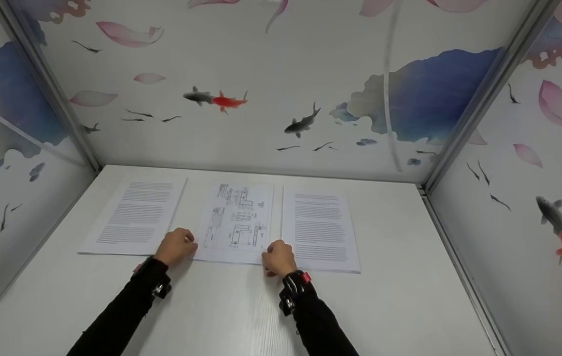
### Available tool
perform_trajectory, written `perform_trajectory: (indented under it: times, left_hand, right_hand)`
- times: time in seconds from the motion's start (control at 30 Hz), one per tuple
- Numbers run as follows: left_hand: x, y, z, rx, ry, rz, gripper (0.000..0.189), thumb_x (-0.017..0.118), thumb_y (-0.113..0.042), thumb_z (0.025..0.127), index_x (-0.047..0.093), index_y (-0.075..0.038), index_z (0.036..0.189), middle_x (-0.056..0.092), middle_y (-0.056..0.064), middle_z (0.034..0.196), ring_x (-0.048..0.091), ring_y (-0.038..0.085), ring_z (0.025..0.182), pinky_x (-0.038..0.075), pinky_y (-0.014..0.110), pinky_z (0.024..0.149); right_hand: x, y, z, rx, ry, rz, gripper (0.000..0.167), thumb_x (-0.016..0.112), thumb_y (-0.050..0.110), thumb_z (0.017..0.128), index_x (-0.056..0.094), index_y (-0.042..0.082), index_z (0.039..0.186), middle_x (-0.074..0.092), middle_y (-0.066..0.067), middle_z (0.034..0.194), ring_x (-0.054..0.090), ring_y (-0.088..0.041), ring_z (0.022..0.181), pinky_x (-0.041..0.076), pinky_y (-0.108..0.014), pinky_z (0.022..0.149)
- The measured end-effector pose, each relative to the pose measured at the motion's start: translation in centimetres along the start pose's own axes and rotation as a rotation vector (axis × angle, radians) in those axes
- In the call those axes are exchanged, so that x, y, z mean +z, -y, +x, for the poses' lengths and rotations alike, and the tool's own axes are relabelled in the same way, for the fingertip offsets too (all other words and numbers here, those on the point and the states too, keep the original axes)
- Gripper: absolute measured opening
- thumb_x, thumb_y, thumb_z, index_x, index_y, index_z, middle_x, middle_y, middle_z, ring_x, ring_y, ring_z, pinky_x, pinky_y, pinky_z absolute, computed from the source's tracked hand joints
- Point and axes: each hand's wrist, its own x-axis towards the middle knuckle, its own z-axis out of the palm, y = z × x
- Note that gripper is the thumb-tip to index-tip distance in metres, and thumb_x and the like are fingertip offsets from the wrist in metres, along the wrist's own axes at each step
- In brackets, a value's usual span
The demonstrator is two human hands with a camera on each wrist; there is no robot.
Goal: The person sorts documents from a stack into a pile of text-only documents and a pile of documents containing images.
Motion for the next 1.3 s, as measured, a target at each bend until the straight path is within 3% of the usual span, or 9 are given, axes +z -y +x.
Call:
perform_trajectory:
  times: [0.13,0.27,0.33,0.43,0.53,0.7,0.93,1.1,1.3]
  left_hand:
    - [-0.6,1.0,0.2,-0.047,-0.033,-0.045,0.013,0.064,-0.009,0.084,0.069,0.000,0.091,0.070,0.015,0.086,0.061,0.024,0.070,0.047,0.036,0.060]
    - [-1.4,2.1,0.4,-0.077,-0.122,-0.056,0.008,0.065,-0.012,0.086,0.068,-0.004,0.085,0.068,0.011,0.077,0.057,0.020,0.063,0.038,0.030,0.052]
    - [-1.8,2.6,0.6,-0.077,-0.171,-0.049,0.008,0.066,-0.012,0.086,0.068,-0.005,0.083,0.068,0.011,0.076,0.059,0.022,0.063,0.039,0.032,0.051]
    - [-2.4,3.7,0.7,-0.060,-0.231,0.009,0.010,0.067,-0.010,0.085,0.068,-0.002,0.090,0.069,0.017,0.085,0.063,0.031,0.076,0.047,0.040,0.058]
    - [-2.9,4.8,0.7,-0.050,-0.263,0.081,0.024,0.066,-0.007,0.083,0.066,0.003,0.105,0.064,0.026,0.101,0.059,0.042,0.096,0.050,0.052,0.074]
    - [-3.6,6.1,0.7,-0.095,-0.211,0.138,0.043,0.065,-0.007,0.083,0.057,0.008,0.123,0.057,0.032,0.111,0.052,0.049,0.110,0.045,0.061,0.087]
    - [-4.4,6.2,0.7,-0.145,-0.093,0.150,0.056,0.070,-0.013,0.081,0.052,0.011,0.128,0.059,0.035,0.112,0.055,0.051,0.108,0.047,0.062,0.088]
    - [-4.3,6.2,0.9,-0.130,-0.075,0.175,0.055,0.068,-0.011,0.079,0.053,0.010,0.127,0.062,0.034,0.110,0.057,0.052,0.104,0.048,0.063,0.084]
    - [-4.0,6.0,1.1,-0.106,-0.101,0.201,0.043,0.069,-0.011,0.079,0.059,0.009,0.115,0.065,0.030,0.100,0.061,0.049,0.095,0.050,0.061,0.076]
  right_hand:
    - [0.0,-0.1,0.1,-0.012,-0.006,0.016,0.033,0.061,0.007,0.092,0.060,-0.011,0.119,0.066,-0.014,0.084,0.064,-0.016,0.061,0.055,-0.028,0.051]
    - [-0.1,-0.2,0.2,-0.022,-0.017,0.022,0.034,0.060,0.007,0.092,0.060,-0.010,0.122,0.066,-0.013,0.085,0.063,-0.016,0.060,0.054,-0.027,0.050]
    - [0.0,-0.1,0.2,-0.024,-0.020,0.025,0.034,0.061,0.008,0.092,0.061,-0.008,0.122,0.065,-0.013,0.089,0.063,-0.017,0.061,0.054,-0.028,0.050]
    - [0.1,0.0,0.2,-0.040,-0.014,0.031,0.033,0.061,0.009,0.092,0.061,-0.006,0.121,0.064,-0.014,0.095,0.064,-0.019,0.064,0.054,-0.028,0.050]
    - [0.3,0.2,0.0,-0.064,0.001,0.030,0.032,0.061,0.010,0.093,0.062,-0.005,0.120,0.063,-0.014,0.097,0.065,-0.020,0.066,0.053,-0.028,0.049]
    - [0.7,0.8,-0.4,-0.107,0.048,0.019,0.031,0.060,0.014,0.094,0.063,-0.005,0.118,0.064,-0.014,0.100,0.066,-0.020,0.067,0.055,-0.029,0.049]
    - [1.2,1.6,-0.6,-0.139,0.113,0.014,0.030,0.060,0.018,0.095,0.066,-0.003,0.116,0.064,-0.014,0.100,0.066,-0.021,0.070,0.055,-0.030,0.050]
    - [1.3,1.6,-0.8,-0.152,0.145,0.018,0.030,0.060,0.019,0.095,0.067,-0.003,0.114,0.065,-0.017,0.101,0.068,-0.023,0.071,0.055,-0.030,0.049]
    - [1.3,1.5,-0.9,-0.153,0.158,0.024,0.032,0.060,0.020,0.095,0.066,-0.003,0.115,0.066,-0.020,0.103,0.068,-0.022,0.071,0.055,-0.030,0.049]
